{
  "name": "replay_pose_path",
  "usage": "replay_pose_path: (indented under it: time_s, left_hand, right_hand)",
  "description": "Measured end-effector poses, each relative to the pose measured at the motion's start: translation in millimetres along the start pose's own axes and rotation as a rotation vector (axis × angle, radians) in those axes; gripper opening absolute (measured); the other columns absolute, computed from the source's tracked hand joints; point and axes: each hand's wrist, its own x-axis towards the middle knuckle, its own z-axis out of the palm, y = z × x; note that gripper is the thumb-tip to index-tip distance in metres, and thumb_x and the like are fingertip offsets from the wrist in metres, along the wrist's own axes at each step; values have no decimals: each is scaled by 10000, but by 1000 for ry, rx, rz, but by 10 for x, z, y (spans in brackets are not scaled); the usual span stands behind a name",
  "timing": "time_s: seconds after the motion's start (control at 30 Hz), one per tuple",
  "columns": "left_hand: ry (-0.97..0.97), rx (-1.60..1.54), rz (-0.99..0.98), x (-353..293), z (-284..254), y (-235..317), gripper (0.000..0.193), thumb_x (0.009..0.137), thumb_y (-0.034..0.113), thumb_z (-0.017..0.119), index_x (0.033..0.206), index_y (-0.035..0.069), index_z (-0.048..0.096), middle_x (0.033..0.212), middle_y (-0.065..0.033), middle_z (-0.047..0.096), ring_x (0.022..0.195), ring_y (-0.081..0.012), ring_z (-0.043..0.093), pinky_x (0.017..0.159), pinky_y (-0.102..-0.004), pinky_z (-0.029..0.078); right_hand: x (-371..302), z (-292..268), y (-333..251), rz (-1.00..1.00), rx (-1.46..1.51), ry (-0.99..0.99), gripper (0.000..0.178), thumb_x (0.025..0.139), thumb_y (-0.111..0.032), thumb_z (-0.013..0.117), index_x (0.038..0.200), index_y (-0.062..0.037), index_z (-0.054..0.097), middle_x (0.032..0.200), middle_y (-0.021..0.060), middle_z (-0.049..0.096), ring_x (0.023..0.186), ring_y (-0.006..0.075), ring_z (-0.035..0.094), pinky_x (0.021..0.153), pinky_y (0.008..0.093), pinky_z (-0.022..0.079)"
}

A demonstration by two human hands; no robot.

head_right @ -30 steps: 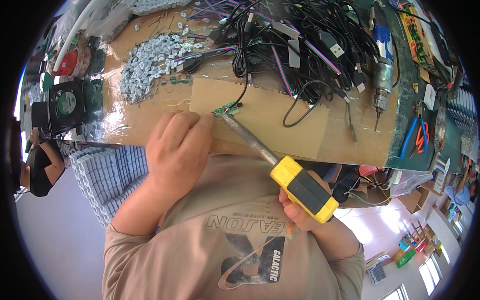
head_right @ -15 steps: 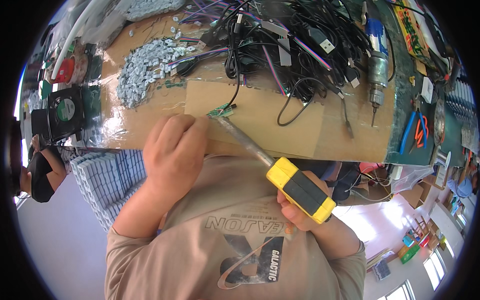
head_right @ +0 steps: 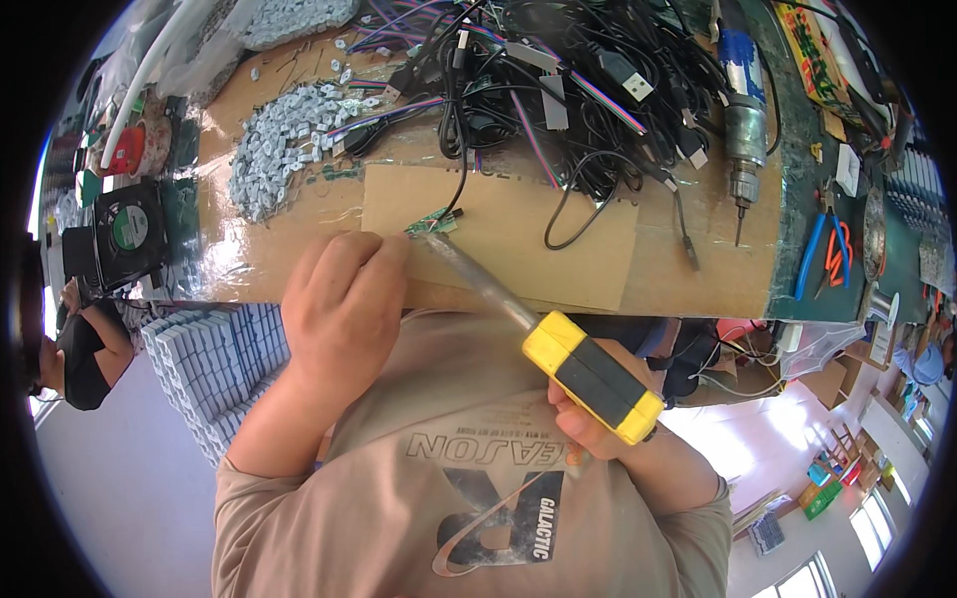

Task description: The person solders wiring harnesses onto small electronic circuit boards at a workstation. This is done by hand with a soldering iron and solder wire.

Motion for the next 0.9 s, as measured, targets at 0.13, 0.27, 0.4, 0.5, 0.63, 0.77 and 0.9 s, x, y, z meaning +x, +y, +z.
replay_pose_path:
  time_s: [0.13,0.27,0.4,0.5,0.63,0.77,0.9]
  left_hand:
    - [-2,7,0,-2,1,-5,329,671,67,648,993,3,672,899,-76,576,821,-241,606,660,-334,494]
    - [-4,6,-2,-9,3,-12,331,679,72,646,1001,0,669,901,-79,576,819,-242,604,660,-335,494]
    - [-3,-10,-37,26,-18,17,262,712,-35,712,965,29,710,877,-75,623,742,-245,609,641,-348,498]
    - [1,-8,-36,21,-15,10,261,712,-33,714,965,32,710,880,-75,623,743,-244,608,644,-347,497]
    - [-5,-10,-30,17,-21,0,265,711,-33,712,966,35,712,878,-74,623,741,-244,607,644,-345,495]
    - [-14,2,8,-3,-6,-13,334,688,82,641,1011,1,667,904,-76,569,807,-237,589,648,-333,483]
    - [-7,-13,-39,29,-33,19,273,706,-37,706,969,37,710,871,-69,620,740,-241,603,641,-347,491]
  right_hand:
    - [24,-17,10,-49,-102,-29,442,893,-465,692,883,-26,645,750,52,623,560,144,583,506,280,450]
    - [33,-11,22,-63,-116,-32,435,900,-459,684,904,-26,648,758,49,630,569,148,591,523,285,466]
    - [7,3,17,-22,-114,-3,434,893,-464,692,901,-33,651,763,51,634,571,154,594,525,286,468]
    - [1,-7,43,-50,-97,17,445,887,-471,702,902,-29,645,750,45,623,565,146,584,516,285,459]
    - [-30,-50,45,-46,-81,-50,445,881,-462,713,886,-24,637,727,47,599,541,147,567,489,284,434]
    - [-25,-33,26,-31,-30,-29,450,883,-468,704,858,-24,633,723,61,593,522,152,558,473,284,421]
    - [-1,-58,45,-95,-126,-41,429,890,-453,693,880,-28,637,732,55,600,530,154,564,481,287,428]
